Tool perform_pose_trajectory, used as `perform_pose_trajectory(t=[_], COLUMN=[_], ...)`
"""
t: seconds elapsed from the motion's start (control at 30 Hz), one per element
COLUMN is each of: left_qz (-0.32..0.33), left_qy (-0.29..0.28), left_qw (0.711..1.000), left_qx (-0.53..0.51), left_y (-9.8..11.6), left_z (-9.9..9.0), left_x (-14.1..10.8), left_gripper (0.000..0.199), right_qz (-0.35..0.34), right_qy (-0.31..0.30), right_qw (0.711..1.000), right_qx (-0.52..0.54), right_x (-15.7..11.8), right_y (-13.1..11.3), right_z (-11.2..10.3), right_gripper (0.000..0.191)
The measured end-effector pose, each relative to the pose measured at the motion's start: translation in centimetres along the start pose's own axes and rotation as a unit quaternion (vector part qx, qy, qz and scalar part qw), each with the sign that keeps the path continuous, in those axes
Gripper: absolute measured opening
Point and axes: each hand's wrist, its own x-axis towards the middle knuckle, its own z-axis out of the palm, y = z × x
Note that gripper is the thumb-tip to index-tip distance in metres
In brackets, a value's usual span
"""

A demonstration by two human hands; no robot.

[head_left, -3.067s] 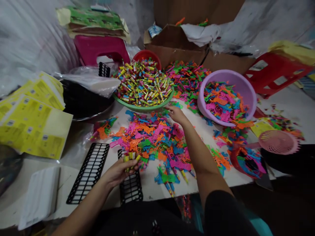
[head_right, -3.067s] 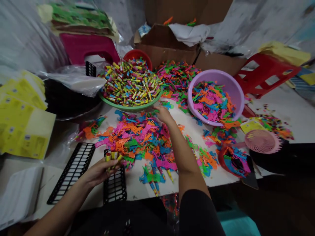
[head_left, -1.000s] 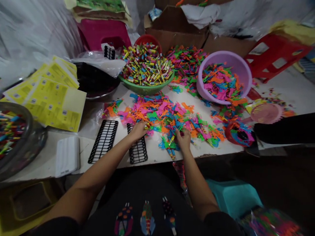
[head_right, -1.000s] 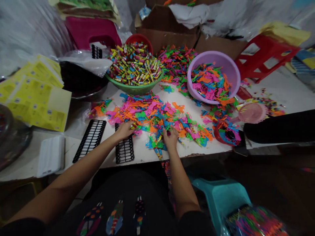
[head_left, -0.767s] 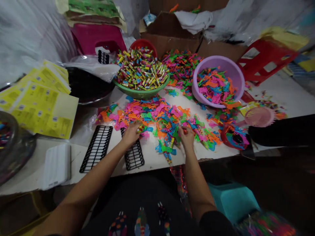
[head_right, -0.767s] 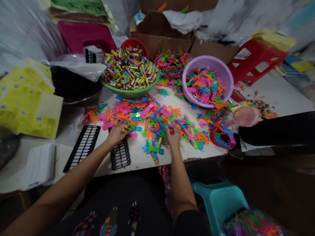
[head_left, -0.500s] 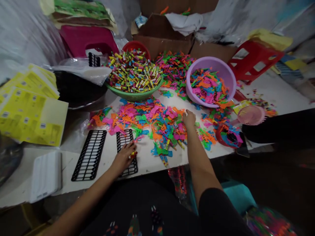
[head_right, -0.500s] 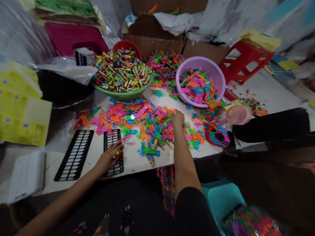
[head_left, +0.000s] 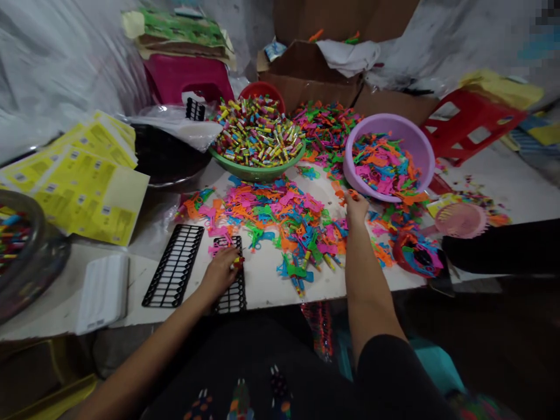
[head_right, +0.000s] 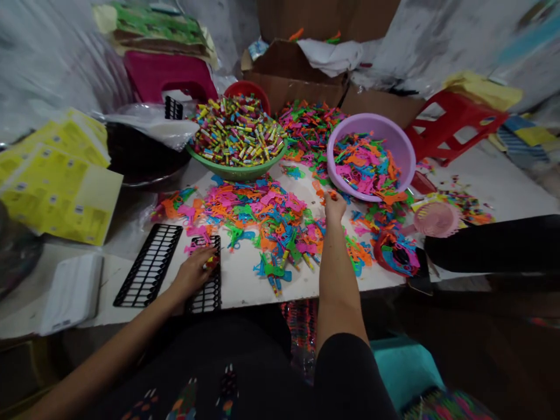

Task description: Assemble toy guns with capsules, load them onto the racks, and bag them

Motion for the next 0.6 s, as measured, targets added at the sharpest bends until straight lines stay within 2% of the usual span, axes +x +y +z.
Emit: perform_pose_trajectory(t=[0.07,0.1,0.17,0.23,0.3,0.33,0.4,0.47,0.53,0.6], left_qz=[-0.007,-0.012,-0.042,-0.119,-0.191,-0.216,-0.254,-0.277,-0.287,-0.299], left_qy=[0.018,0.032,0.064,0.075,0.026,-0.011,-0.058,-0.078,-0.085,-0.063], left_qw=[0.999,0.998,0.988,0.962,0.916,0.886,0.826,0.788,0.779,0.788], left_qx=[-0.028,-0.054,-0.131,-0.234,-0.352,-0.41,-0.499,-0.544,-0.55,-0.534], left_y=[0.4,1.0,2.7,4.7,6.5,7.2,7.9,8.1,8.1,8.0], left_z=[-0.3,-0.6,-1.3,-2.2,-3.0,-3.5,-4.2,-4.7,-5.0,-5.0], left_x=[1.6,2.2,3.1,3.6,3.7,3.6,3.0,2.2,1.2,0.4], left_gripper=[0.024,0.023,0.023,0.028,0.032,0.032,0.033,0.032,0.03,0.028], right_qz=[-0.013,-0.022,-0.053,-0.091,-0.112,-0.116,-0.103,-0.066,-0.022,0.012], right_qy=[-0.002,-0.041,-0.189,-0.358,-0.488,-0.524,-0.54,-0.514,-0.488,-0.471], right_qw=[0.988,0.977,0.953,0.911,0.854,0.833,0.82,0.827,0.831,0.833], right_qx=[0.153,0.207,0.232,0.185,0.141,0.133,0.157,0.217,0.266,0.291], right_x=[-1.6,-2.8,-6.3,-10.4,-14.2,-15.8,-18.2,-19.7,-20.6,-21.3], right_y=[-1.1,-1.8,-3.5,-5.2,-6.7,-7.2,-7.8,-7.9,-7.6,-7.1], right_z=[-1.2,-1.8,-2.6,-3.0,-2.8,-2.5,-1.7,-0.6,0.3,0.9], right_gripper=[0.027,0.027,0.025,0.022,0.019,0.018,0.022,0.034,0.041,0.039])
